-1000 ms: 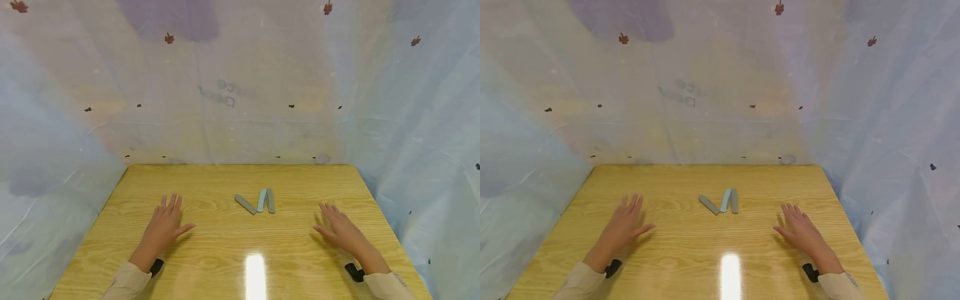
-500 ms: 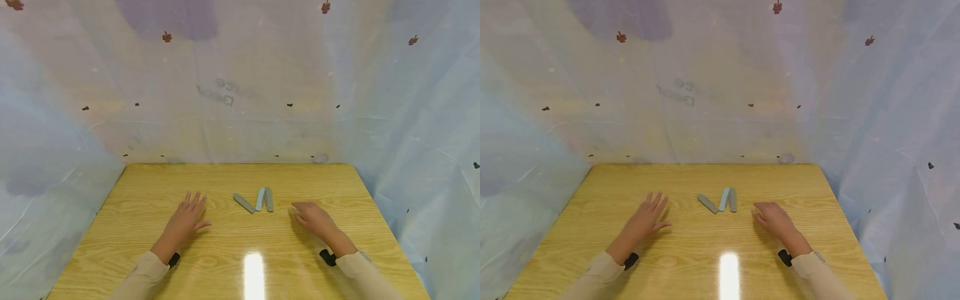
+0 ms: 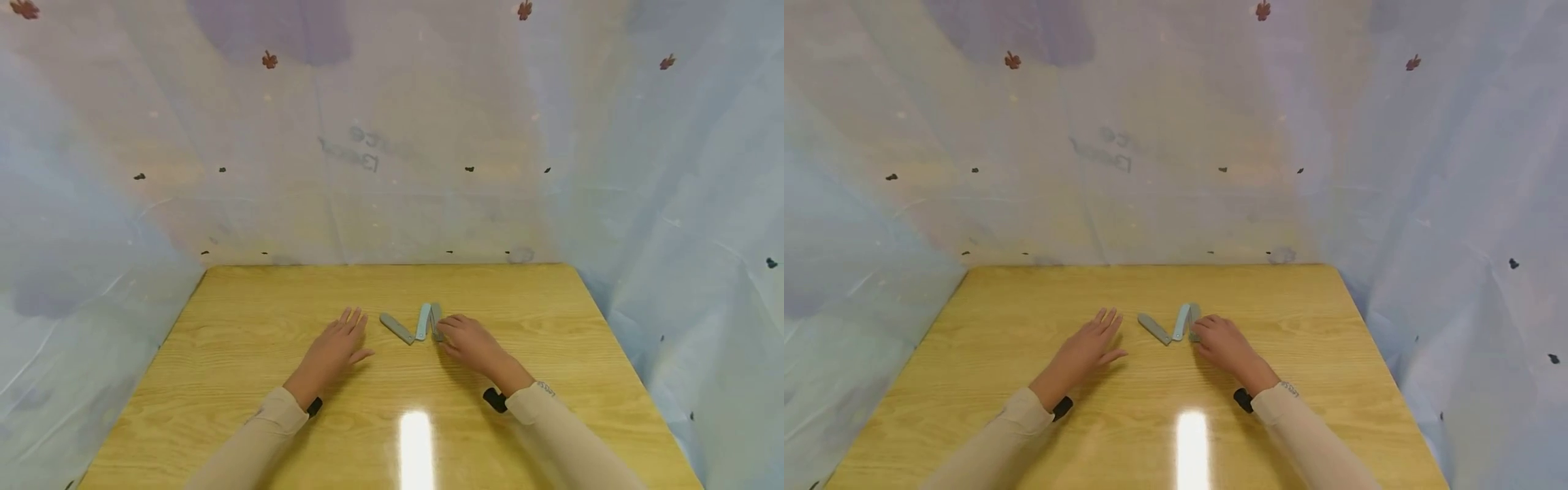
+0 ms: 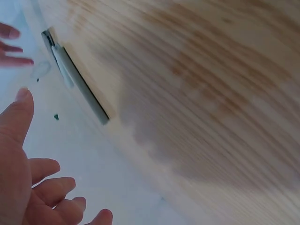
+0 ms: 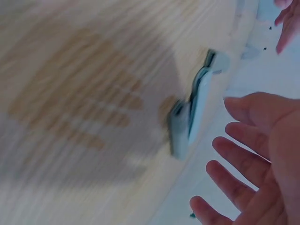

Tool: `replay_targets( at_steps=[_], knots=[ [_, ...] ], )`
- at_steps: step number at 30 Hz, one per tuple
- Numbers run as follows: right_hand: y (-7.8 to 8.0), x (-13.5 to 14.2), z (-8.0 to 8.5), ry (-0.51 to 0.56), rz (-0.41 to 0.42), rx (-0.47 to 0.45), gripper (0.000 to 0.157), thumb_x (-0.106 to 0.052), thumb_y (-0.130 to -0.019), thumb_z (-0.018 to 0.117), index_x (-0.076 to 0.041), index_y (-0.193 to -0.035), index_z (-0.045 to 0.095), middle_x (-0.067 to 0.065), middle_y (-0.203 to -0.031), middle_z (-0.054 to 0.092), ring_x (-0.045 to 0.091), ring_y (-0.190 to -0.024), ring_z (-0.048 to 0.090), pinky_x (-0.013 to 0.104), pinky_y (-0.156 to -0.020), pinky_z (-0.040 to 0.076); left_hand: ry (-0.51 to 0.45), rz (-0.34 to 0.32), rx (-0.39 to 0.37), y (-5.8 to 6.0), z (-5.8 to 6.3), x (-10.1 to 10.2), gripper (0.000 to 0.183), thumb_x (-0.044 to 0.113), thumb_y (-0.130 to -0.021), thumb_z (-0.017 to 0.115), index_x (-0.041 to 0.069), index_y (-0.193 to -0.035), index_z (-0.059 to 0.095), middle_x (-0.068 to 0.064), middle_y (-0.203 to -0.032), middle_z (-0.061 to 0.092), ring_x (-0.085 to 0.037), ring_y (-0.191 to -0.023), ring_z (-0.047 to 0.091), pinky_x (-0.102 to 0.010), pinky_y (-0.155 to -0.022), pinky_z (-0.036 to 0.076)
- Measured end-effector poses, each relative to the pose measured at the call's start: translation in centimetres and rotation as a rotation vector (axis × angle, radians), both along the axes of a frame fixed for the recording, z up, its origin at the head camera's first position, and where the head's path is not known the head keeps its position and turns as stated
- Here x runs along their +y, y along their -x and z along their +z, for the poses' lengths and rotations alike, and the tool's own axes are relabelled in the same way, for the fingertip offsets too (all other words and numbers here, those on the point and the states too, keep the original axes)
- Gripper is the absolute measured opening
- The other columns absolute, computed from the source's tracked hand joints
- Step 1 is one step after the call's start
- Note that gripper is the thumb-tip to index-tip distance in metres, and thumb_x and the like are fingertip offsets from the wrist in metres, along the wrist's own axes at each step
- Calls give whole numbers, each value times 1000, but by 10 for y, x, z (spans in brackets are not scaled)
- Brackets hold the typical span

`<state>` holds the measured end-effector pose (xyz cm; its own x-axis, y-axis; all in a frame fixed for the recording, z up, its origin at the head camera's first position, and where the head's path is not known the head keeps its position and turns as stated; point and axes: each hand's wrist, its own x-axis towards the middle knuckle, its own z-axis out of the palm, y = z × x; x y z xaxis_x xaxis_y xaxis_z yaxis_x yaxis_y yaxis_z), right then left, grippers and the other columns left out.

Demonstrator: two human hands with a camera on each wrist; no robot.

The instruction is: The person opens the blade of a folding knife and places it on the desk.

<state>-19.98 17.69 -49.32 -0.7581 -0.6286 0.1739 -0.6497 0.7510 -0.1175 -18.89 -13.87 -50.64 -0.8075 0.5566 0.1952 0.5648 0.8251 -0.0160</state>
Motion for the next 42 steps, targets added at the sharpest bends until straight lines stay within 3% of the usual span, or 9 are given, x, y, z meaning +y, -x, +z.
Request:
replay_targets(
  at_steps=[6,14,21,26,33,36,42],
  knots=[
    [10,-23,0,-34,25,-41,37,-20,-91,61,-6,-126,57,8,-126,55,29,-118,46,52,-94,40,66,-17,-43,10,-3,16,70,48,-93,50,2,-143,33,-16,-146,31,-31,-135,25,-45,-105,32],
    [14,-43,-8,-99,5,-84,40,-26,-89,64,-11,-126,57,4,-125,57,26,-119,45,50,-94,38,36,-60,-78,18,-10,34,56,36,-96,52,3,-140,40,-15,-144,36,-31,-133,30,-45,-103,33],
    [20,-53,-21,-136,-2,-77,40,-32,-89,64,-16,-125,58,0,-122,58,23,-116,47,48,-93,38,55,-60,-90,26,-17,45,49,29,-96,51,5,-137,44,-14,-143,38,-31,-133,31,-43,-102,36],
    [23,-57,-26,-127,4,-41,39,-32,-89,64,-16,-124,60,-2,-120,60,21,-116,47,46,-91,39,12,-97,-62,30,-18,51,39,24,-95,55,5,-128,51,-14,-134,49,-30,-125,43,-41,-96,43],
    [25,-60,-30,-81,-14,-19,36,-33,-89,63,-17,-121,61,-3,-116,61,20,-111,50,44,-90,38,-44,-125,33,33,-18,53,24,16,-93,58,6,-114,59,-8,-115,57,-19,-98,58,-28,-72,53],
    [26,-61,-31,-62,-34,-41,36,-34,-90,61,-17,-122,61,-3,-115,60,20,-108,50,44,-90,37,-59,-132,59,34,-17,53,20,14,-92,60,6,-110,62,-7,-110,59,-19,-97,58,-27,-71,53],
    [27,-62,-33,-31,-24,-41,32,-32,-90,62,-16,-118,62,-1,-110,60,20,-101,51,44,-87,38,3,-97,86,35,-20,53,20,17,-90,63,10,-108,62,-4,-110,60,-19,-100,57,-27,-74,52]
  ],
)
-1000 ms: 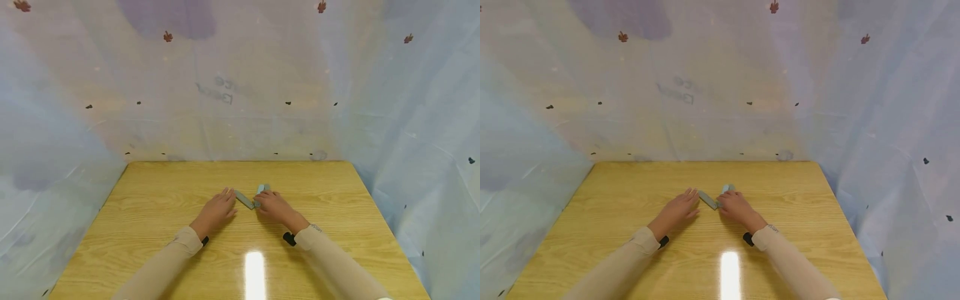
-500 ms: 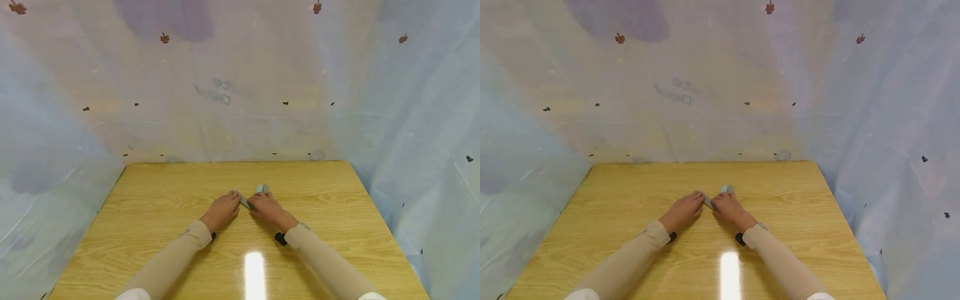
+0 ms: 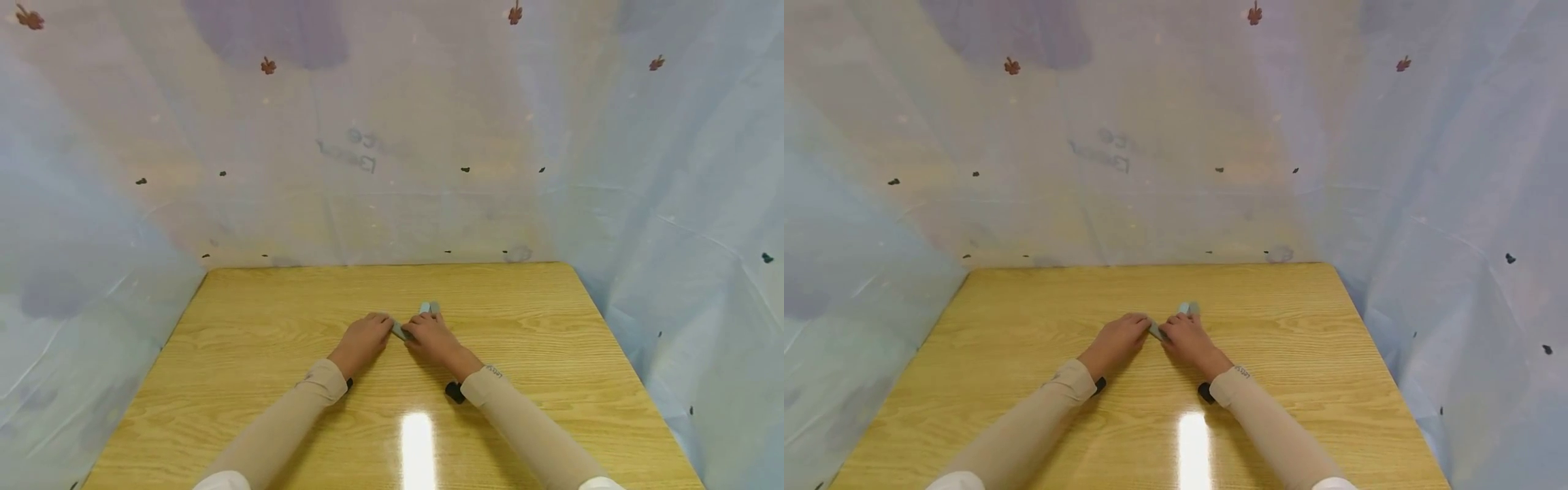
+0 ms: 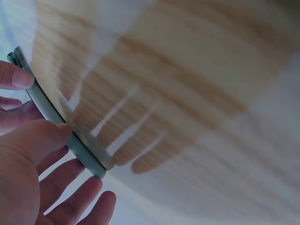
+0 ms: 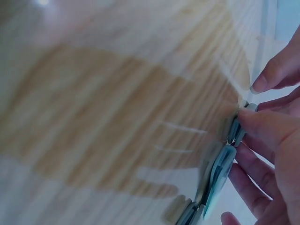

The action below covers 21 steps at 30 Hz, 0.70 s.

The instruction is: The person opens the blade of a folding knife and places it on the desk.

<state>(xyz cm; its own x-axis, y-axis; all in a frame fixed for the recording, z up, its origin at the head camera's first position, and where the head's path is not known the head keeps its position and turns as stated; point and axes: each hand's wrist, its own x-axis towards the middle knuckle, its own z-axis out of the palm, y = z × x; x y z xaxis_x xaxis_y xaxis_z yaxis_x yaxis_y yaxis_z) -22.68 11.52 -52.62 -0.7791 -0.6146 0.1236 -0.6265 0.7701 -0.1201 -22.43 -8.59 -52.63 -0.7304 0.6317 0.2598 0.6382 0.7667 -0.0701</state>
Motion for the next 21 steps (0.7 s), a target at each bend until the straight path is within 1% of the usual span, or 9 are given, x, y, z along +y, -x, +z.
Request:
replay_targets(
  at_steps=[3,6,9,12,14,17,21],
  knots=[
    [0,-1,0,16,14,9,29,-29,-90,64,-16,-116,64,-2,-104,60,19,-96,53,43,-87,39,20,14,23,0,-2,-1,18,19,-89,64,11,-106,62,-4,-106,61,-19,-95,58,-28,-72,52],
    [-1,-2,-1,38,46,37,25,-26,-89,65,-14,-111,66,-2,-96,62,17,-89,56,41,-86,41,46,24,46,0,-4,-1,16,21,-90,63,12,-104,62,-4,-101,61,-19,-88,57,-28,-68,52],
    [-1,-3,-3,89,102,72,17,-18,-88,65,-11,-104,68,-1,-89,64,15,-82,58,35,-80,45,77,40,57,-1,-6,-1,15,23,-92,61,12,-102,61,-4,-97,60,-19,-83,56,-28,-64,51],
    [0,-3,-5,138,145,84,13,-12,-88,65,-8,-100,68,0,-86,65,14,-78,60,29,-71,48,91,57,60,-3,-6,-1,16,24,-92,61,12,-102,61,-4,-93,59,-19,-81,55,-29,-62,50],
    [0,-3,-5,150,156,77,13,-10,-88,64,-7,-100,68,0,-86,65,13,-76,59,26,-68,48,98,66,60,-3,-6,-1,16,25,-91,62,12,-101,61,-4,-92,58,-20,-80,55,-29,-61,50],
    [1,-3,-4,155,164,54,17,-9,-88,62,-6,-104,67,1,-88,65,12,-77,59,24,-67,48,109,73,65,-4,-4,-1,16,25,-91,62,12,-100,60,-4,-91,57,-19,-80,55,-29,-60,50],
    [0,-2,-1,189,155,-21,21,-11,-89,60,-5,-109,66,3,-94,65,12,-80,59,24,-69,49,100,69,85,-3,-3,-1,15,25,-90,63,13,-98,61,-4,-88,57,-19,-77,55,-28,-58,50]
  ],
)
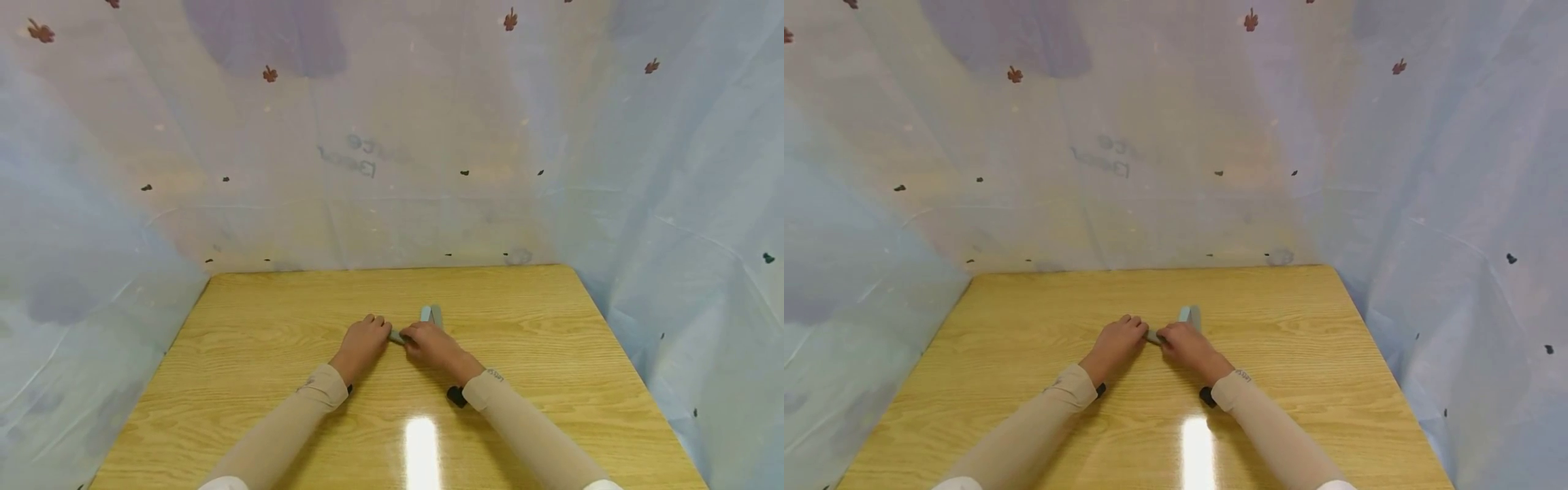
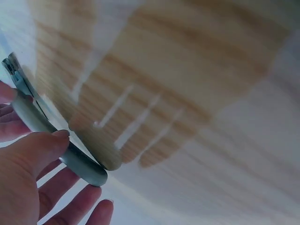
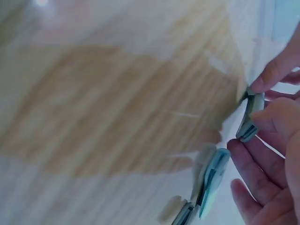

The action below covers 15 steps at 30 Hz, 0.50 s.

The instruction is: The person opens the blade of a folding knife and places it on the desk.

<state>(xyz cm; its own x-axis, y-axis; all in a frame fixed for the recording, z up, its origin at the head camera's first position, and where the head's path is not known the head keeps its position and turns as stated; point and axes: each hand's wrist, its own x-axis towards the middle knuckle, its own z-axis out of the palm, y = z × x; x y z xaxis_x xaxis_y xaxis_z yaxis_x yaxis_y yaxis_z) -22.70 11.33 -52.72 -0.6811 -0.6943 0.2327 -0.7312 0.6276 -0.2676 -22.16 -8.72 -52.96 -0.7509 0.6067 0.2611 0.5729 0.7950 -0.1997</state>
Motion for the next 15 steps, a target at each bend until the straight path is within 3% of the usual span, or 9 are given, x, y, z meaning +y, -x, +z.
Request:
replay_targets(
  at_steps=[7,10,15],
  knots=[
    [-1,6,7,80,-37,-172,27,-16,-96,51,-4,-119,61,4,-107,63,13,-91,59,27,-75,50,-29,-40,6,0,2,-3,12,23,-90,63,14,-98,63,-2,-91,61,-17,-80,57,-27,-61,51],
    [0,9,13,165,-75,-248,32,-18,-96,53,-2,-124,58,6,-114,61,16,-98,59,30,-80,50,-129,-59,-23,0,6,-4,12,21,-89,64,13,-98,65,0,-91,63,-16,-80,59,-27,-62,52],
    [1,13,23,373,-158,-369,28,-20,-92,61,-7,-116,63,2,-104,64,14,-93,61,29,-80,51,-330,-77,-121,1,14,-9,13,20,-89,65,14,-100,66,3,-86,62,-12,-74,57,-26,-62,50]
  ],
)
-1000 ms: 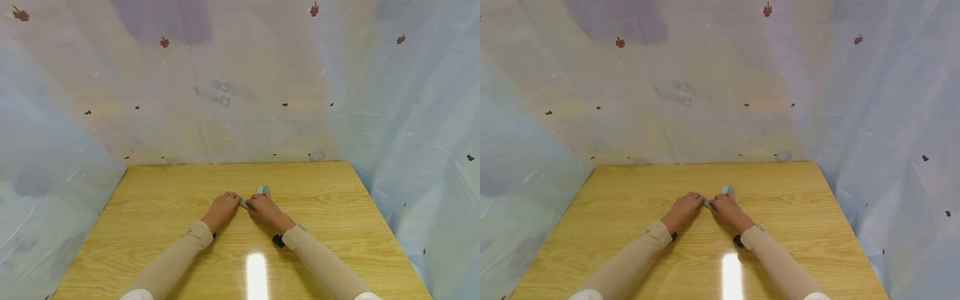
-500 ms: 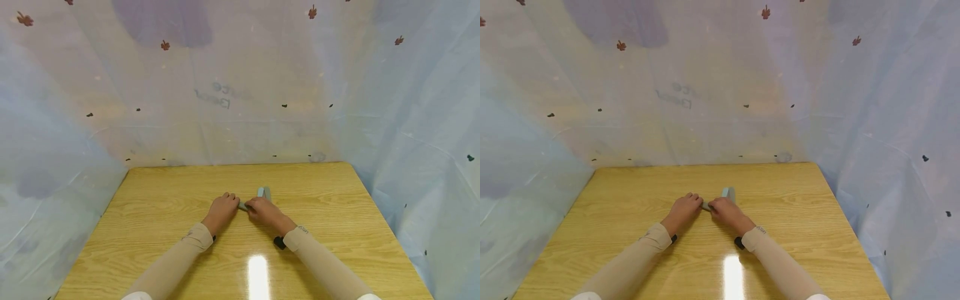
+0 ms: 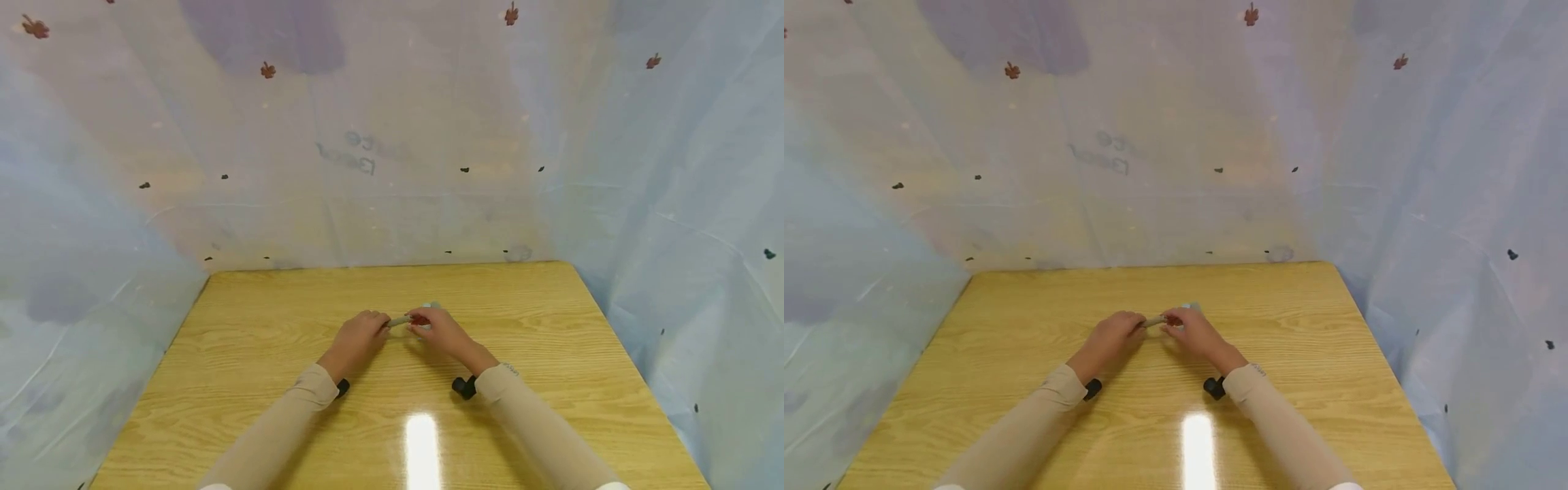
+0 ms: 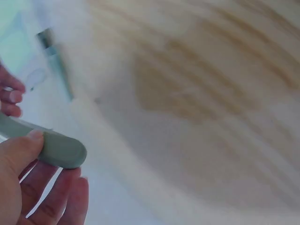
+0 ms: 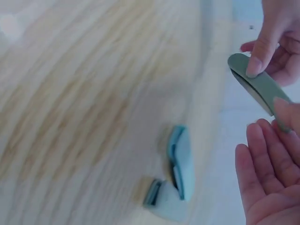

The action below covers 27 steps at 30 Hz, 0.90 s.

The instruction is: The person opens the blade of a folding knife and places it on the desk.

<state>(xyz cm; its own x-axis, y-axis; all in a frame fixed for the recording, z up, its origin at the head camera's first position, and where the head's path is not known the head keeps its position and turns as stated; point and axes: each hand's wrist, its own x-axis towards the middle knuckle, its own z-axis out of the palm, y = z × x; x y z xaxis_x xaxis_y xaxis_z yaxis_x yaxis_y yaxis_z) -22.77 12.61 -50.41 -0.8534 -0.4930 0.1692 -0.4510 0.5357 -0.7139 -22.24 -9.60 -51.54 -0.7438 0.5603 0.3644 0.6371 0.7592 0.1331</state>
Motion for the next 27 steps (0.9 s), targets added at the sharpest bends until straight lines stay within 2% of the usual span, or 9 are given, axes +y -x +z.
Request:
replay_targets(
  at_steps=[4,8,10,13,17,21,25,27],
  knots=[
    [-2,-1,9,182,-69,-102,20,-21,-90,63,-10,-106,66,1,-99,66,16,-89,63,29,-75,52,-57,-4,-74,0,9,-2,16,25,-92,61,16,-104,64,5,-88,61,-8,-72,54,-25,-62,48],
    [-6,-2,19,354,-79,-206,23,-21,-90,64,-4,-106,66,9,-102,66,23,-93,63,42,-81,51,-121,-7,-187,-4,20,-1,23,31,-94,55,17,-110,63,6,-94,62,-7,-76,55,-25,-64,48],
    [-8,-3,22,416,-78,-258,26,-21,-89,64,-3,-107,65,10,-103,65,23,-96,62,47,-86,48,-198,-21,-271,-7,26,1,25,32,-94,53,17,-112,62,6,-97,63,-7,-82,57,-26,-69,50],
    [-11,-5,25,475,-95,-317,25,-22,-89,64,-4,-105,66,8,-102,65,22,-97,61,48,-90,46,-351,-49,-398,-11,34,4,24,31,-95,53,17,-113,62,7,-100,63,-7,-90,59,-27,-77,51],
    [-15,-8,27,535,-129,-308,24,-28,-87,66,-6,-98,67,7,-96,66,22,-92,62,44,-88,48,-536,-57,-512,-16,40,9,24,31,-94,56,19,-114,62,9,-102,63,-5,-91,59,-26,-80,51],
    [-24,-12,42,619,-148,-281,23,-23,-87,67,-1,-94,68,10,-92,66,26,-88,63,42,-84,50,-650,-50,-555,-20,44,12,27,34,-93,56,20,-116,63,9,-104,63,-6,-93,59,-30,-81,51],
    [-36,-17,62,662,-179,-288,20,-17,-87,67,3,-94,68,11,-91,67,28,-86,64,37,-82,52,-754,-74,-595,-25,48,14,29,33,-93,56,17,-117,62,4,-106,64,-11,-95,60,-32,-80,52],
    [-38,-20,65,670,-194,-273,20,-16,-87,67,3,-93,68,10,-90,67,26,-83,65,35,-81,52,-815,-95,-617,-27,47,16,30,30,-93,56,15,-119,61,0,-107,64,-15,-97,60,-32,-79,52]
  ],
)
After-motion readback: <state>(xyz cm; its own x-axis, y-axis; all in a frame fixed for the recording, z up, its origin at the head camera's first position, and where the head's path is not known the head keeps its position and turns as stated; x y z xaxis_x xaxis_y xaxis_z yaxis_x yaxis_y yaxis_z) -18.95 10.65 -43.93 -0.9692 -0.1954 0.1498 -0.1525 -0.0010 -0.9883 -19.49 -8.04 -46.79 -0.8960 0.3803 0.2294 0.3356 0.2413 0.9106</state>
